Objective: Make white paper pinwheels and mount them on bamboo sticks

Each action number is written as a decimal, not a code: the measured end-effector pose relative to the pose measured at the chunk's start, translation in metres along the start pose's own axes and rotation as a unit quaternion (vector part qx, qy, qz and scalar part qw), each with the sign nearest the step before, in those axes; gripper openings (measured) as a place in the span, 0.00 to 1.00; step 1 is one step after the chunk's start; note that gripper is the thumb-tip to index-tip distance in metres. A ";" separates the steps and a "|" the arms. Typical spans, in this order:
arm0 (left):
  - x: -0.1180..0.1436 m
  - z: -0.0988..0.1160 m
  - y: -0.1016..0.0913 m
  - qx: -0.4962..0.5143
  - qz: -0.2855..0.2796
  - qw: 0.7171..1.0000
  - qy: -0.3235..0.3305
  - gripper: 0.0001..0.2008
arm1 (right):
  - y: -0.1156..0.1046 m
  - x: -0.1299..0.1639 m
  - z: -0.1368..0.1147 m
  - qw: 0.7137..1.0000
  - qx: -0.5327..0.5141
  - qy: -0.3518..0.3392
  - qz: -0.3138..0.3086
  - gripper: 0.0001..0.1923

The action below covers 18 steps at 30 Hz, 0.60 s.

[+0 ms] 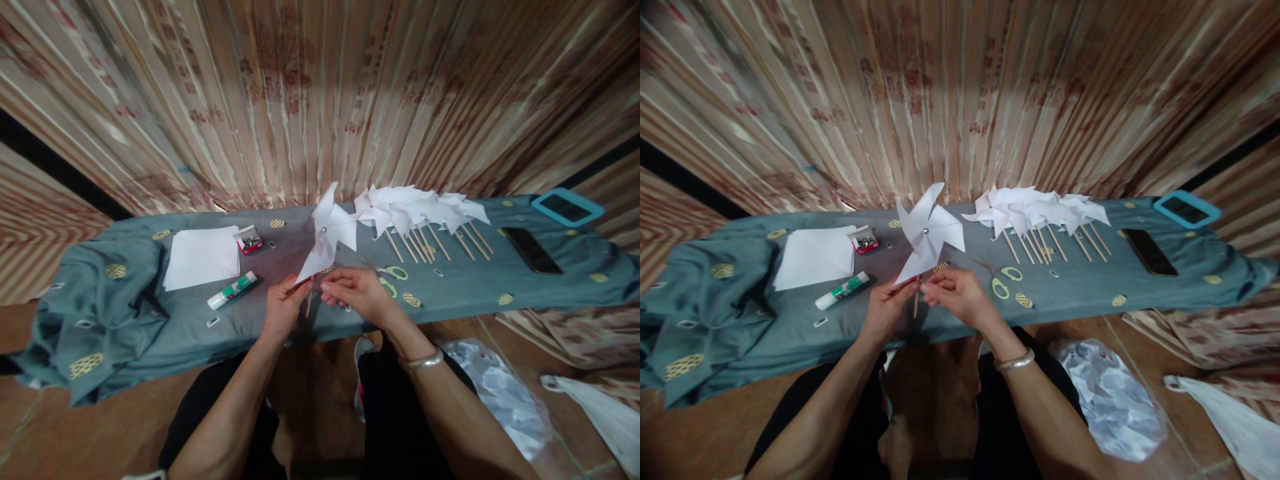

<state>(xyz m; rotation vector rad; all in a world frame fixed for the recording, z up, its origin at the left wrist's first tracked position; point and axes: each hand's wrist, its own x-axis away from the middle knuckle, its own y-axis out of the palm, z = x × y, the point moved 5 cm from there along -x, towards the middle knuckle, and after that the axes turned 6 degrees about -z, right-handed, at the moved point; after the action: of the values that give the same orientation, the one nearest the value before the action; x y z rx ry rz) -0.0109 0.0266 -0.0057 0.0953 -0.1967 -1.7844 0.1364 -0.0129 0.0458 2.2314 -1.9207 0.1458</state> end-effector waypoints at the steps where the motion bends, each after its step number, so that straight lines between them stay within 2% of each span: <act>1: 0.000 0.000 -0.001 -0.002 0.007 1.000 -0.007 0.10 | -0.006 0.003 -0.004 0.999 0.023 -0.017 0.014 0.18; 3: 0.002 0.001 -0.002 -0.003 0.012 1.000 -0.026 0.12 | -0.026 0.009 -0.015 0.990 0.071 -0.075 0.093 0.17; 6: 0.004 0.000 -0.003 -0.019 0.004 0.999 -0.048 0.15 | -0.061 0.017 -0.028 0.933 0.162 -0.172 0.270 0.15; 8: 0.006 0.000 -0.002 -0.036 -0.006 0.998 -0.053 0.16 | -0.074 0.015 -0.029 0.909 0.189 -0.201 0.311 0.21; 10: 0.006 0.000 -0.002 -0.044 -0.015 0.998 -0.050 0.16 | -0.079 0.007 -0.022 0.924 0.165 -0.191 0.288 0.22; 13: 0.004 0.001 0.000 -0.039 -0.019 0.999 -0.033 0.14 | -0.071 -0.004 -0.011 0.959 0.086 -0.145 0.228 0.20; 16: 0.001 0.003 -0.001 -0.034 -0.014 0.999 -0.010 0.12 | -0.046 -0.005 -0.005 0.983 -0.015 -0.089 0.161 0.24; 18: 0.000 0.004 -0.003 -0.037 -0.008 0.999 -0.001 0.11 | -0.025 -0.001 -0.003 0.992 -0.069 -0.042 0.093 0.25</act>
<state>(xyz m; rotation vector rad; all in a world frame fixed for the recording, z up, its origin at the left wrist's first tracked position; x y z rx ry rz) -0.0142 0.0277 -0.0027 0.0427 -0.1304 -1.8056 0.1607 -0.0078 0.0461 1.9997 -2.1105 -0.0540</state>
